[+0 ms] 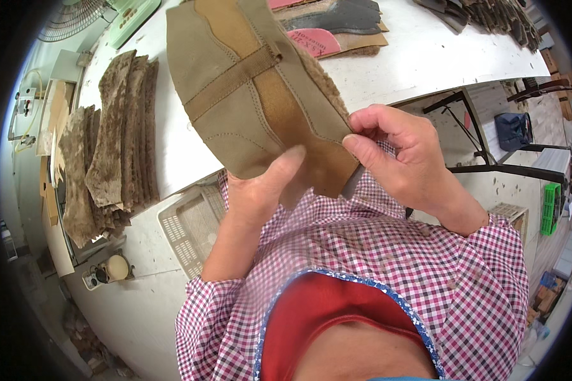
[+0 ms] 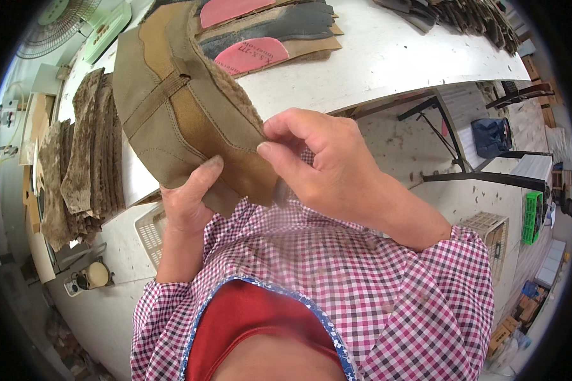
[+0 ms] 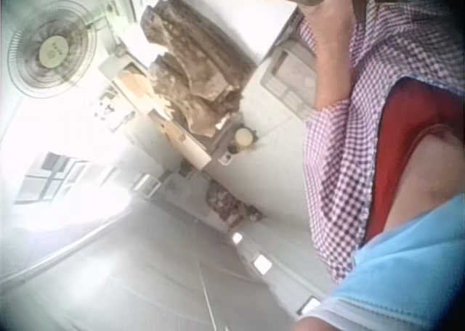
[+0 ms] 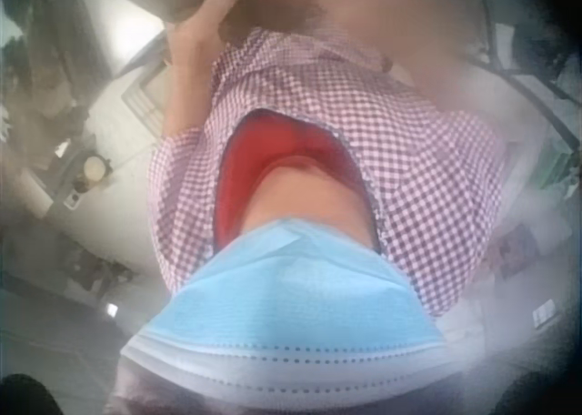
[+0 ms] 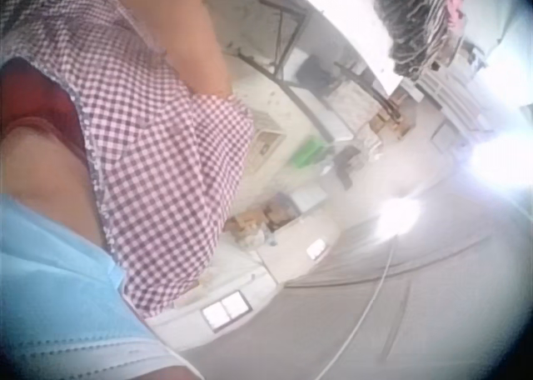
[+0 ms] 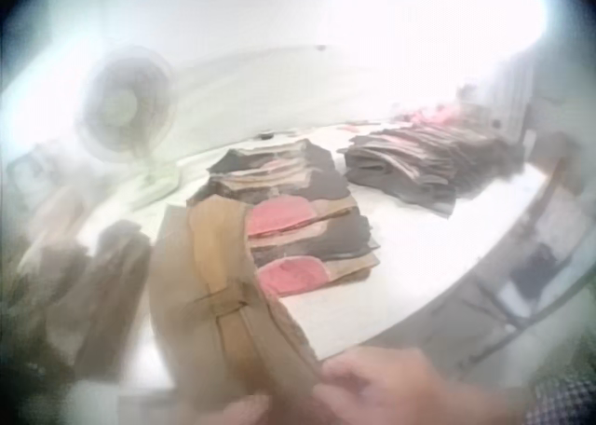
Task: The person repeatedly picks up individual fabric pieces from a stack on a table, unfolds them to view both sides, and places them back down. The person handles the pieces one at a time in a repetitive loop.
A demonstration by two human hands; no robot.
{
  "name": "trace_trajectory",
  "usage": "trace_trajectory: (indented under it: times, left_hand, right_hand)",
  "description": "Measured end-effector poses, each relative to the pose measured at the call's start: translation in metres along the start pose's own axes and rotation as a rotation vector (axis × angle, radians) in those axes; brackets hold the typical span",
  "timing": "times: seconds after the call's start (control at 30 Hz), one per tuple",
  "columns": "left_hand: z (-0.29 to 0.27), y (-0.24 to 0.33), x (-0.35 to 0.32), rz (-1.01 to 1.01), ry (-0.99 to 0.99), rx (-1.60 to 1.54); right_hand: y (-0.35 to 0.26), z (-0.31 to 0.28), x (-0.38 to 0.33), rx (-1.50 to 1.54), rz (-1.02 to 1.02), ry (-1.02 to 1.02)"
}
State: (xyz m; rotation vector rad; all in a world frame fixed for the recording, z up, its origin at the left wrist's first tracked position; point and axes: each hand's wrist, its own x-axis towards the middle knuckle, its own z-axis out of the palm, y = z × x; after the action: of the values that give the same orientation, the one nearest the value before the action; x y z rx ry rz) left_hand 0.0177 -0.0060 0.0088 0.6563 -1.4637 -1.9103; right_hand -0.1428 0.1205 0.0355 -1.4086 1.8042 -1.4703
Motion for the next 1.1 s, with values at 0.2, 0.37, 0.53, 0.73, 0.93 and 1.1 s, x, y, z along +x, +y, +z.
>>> trace_trajectory:
  times: [0.2,0.37,0.53,0.73,0.93,1.1]
  left_hand:
    - [0.012,-0.007,0.006,0.107,0.112,-0.056]
    - [0.01,-0.006,0.007,0.106,0.12,0.015]
    - [0.014,-0.007,0.0,0.101,0.091,0.04]
    - [0.019,-0.012,-0.003,0.1,0.084,-0.047]
    - [0.021,-0.009,-0.008,0.067,0.064,0.122]
    - [0.023,-0.012,-0.007,0.089,0.001,0.194]
  right_hand:
    - [0.01,0.011,-0.005,0.257,0.186,-0.012]
    - [0.019,0.018,0.006,0.008,-0.08,0.107]
    - [0.009,0.011,0.016,-0.185,-0.207,0.099]
    - [0.011,0.014,0.008,0.008,-0.21,0.136]
    - [-0.002,0.013,0.016,0.058,-0.123,0.142]
    - [0.004,0.013,0.016,0.048,-0.169,0.193]
